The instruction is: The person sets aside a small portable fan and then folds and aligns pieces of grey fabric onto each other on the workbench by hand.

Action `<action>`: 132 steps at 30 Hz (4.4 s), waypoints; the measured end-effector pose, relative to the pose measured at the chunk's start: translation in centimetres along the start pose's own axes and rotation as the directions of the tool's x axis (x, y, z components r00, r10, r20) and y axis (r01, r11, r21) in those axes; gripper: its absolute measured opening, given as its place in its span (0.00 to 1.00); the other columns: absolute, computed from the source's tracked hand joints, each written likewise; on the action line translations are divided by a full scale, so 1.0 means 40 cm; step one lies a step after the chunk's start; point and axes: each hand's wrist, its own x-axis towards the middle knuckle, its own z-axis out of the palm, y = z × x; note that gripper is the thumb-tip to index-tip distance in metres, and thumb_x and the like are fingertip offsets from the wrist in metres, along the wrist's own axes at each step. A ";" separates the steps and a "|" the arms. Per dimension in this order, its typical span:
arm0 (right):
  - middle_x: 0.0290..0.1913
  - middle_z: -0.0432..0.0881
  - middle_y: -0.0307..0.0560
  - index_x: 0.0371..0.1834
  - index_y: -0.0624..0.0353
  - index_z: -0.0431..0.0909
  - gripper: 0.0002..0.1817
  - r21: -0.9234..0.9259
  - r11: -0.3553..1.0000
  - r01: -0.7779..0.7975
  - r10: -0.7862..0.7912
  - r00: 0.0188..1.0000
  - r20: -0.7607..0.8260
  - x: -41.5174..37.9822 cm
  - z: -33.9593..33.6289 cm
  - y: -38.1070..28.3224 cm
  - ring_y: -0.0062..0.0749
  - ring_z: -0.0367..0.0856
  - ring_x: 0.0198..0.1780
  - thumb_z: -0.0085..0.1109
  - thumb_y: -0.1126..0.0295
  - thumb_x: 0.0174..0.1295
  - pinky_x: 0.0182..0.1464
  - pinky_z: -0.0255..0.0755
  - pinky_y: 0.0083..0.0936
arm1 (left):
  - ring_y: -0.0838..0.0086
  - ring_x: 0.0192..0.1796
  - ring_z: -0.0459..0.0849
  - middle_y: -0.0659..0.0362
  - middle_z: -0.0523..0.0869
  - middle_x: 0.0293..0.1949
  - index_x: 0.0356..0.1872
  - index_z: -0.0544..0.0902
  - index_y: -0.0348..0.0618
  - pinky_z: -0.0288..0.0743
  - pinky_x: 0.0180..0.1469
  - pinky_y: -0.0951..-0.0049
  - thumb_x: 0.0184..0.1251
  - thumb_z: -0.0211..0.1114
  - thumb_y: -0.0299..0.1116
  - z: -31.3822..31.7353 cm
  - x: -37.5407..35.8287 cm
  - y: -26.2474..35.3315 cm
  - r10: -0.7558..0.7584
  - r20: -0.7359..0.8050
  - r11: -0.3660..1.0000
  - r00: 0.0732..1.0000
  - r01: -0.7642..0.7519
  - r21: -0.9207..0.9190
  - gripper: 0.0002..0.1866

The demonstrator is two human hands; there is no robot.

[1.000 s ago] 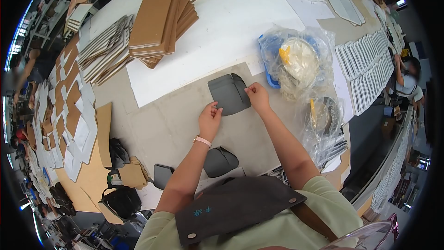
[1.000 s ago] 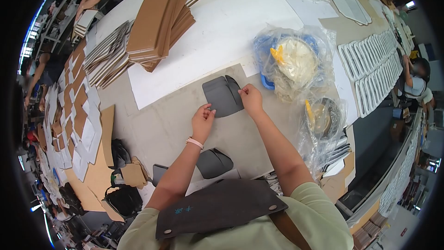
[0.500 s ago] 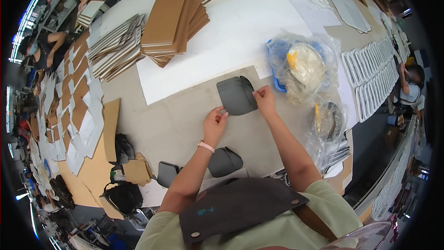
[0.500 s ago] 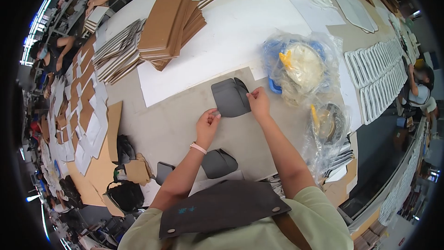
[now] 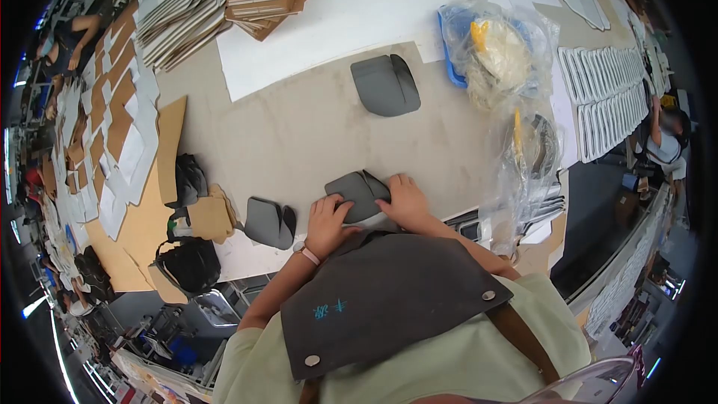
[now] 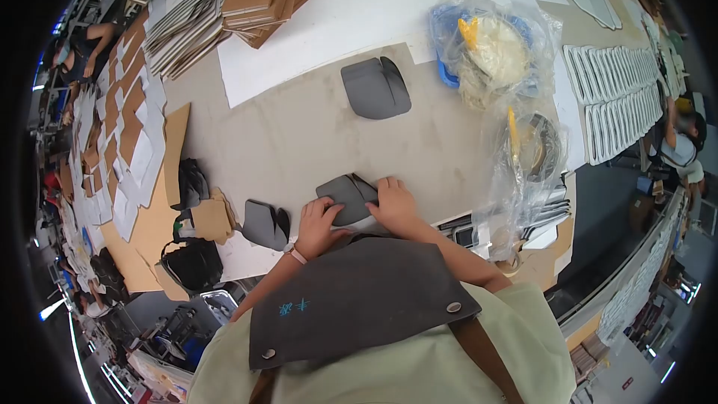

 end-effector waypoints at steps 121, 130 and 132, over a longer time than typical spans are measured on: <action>0.27 0.81 0.52 0.25 0.61 0.78 0.09 0.326 0.936 -0.135 0.258 0.892 -0.371 0.433 -0.170 0.190 0.47 0.80 0.31 0.64 0.68 0.54 0.35 0.72 0.38 | 0.69 0.28 0.83 0.57 0.85 0.27 0.54 0.79 0.41 0.76 0.35 0.70 0.59 0.68 0.32 0.089 0.477 -0.058 -0.446 -0.215 0.807 0.869 0.286 -0.517 0.21; 0.26 0.81 0.52 0.23 0.61 0.77 0.09 0.295 0.945 -0.143 0.254 0.888 -0.384 0.442 -0.178 0.180 0.47 0.80 0.30 0.64 0.68 0.53 0.34 0.72 0.39 | 0.70 0.31 0.82 0.58 0.84 0.31 0.54 0.78 0.43 0.76 0.36 0.71 0.57 0.69 0.33 0.074 0.476 -0.048 -0.490 -0.149 0.779 0.859 0.354 -0.518 0.22; 0.27 0.81 0.53 0.24 0.61 0.77 0.09 0.287 0.946 -0.152 0.257 0.890 -0.376 0.443 -0.181 0.178 0.48 0.80 0.30 0.64 0.68 0.53 0.34 0.72 0.39 | 0.67 0.37 0.82 0.55 0.83 0.38 0.54 0.78 0.43 0.75 0.41 0.69 0.57 0.69 0.33 0.058 0.478 -0.040 -0.422 -0.234 0.864 0.876 0.311 -0.396 0.22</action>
